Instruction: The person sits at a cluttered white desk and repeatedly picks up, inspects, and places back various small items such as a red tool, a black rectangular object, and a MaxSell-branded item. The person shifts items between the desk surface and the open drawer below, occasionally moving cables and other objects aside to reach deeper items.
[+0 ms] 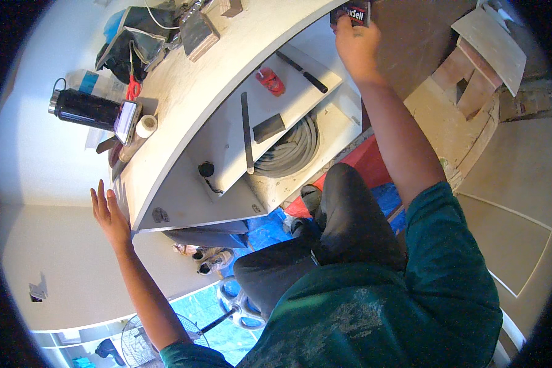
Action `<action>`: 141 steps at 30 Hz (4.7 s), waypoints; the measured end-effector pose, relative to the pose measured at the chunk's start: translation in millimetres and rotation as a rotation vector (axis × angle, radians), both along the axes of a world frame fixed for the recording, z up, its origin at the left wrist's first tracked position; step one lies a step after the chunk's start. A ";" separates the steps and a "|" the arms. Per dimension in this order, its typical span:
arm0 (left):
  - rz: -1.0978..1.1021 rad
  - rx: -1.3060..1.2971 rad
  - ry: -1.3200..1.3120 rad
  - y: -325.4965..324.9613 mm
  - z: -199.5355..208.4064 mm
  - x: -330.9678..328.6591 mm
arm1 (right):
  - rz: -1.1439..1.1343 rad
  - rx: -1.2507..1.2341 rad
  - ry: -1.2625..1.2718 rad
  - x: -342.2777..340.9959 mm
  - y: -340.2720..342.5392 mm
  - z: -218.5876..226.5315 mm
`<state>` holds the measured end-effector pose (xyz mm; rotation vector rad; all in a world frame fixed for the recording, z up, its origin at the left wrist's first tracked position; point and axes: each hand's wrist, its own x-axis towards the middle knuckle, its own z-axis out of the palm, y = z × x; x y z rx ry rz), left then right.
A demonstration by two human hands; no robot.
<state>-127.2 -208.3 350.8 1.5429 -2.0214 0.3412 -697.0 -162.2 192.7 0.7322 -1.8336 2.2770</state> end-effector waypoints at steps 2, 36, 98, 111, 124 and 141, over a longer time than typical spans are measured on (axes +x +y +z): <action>0.007 -0.007 0.000 1.6 -0.9 -0.5 | 0.013 0.031 0.000 11.0 6.5 4.0; -0.064 -0.080 -0.025 -6.0 -4.3 18.7 | 0.443 0.333 0.077 178.8 51.9 -4.8; -0.069 -0.087 -0.010 -4.2 -3.4 9.4 | 0.340 0.158 0.262 154.9 20.5 -10.0; 0.003 -0.075 -0.022 -2.2 -4.7 6.3 | 0.061 0.028 0.064 36.3 -0.9 -14.4; -0.007 -0.052 -0.025 3.1 -0.8 2.1 | 0.002 0.194 0.172 57.2 12.5 9.7; -0.020 -0.049 -0.037 -3.2 -1.5 11.2 | 0.447 0.171 0.480 264.6 14.8 -4.8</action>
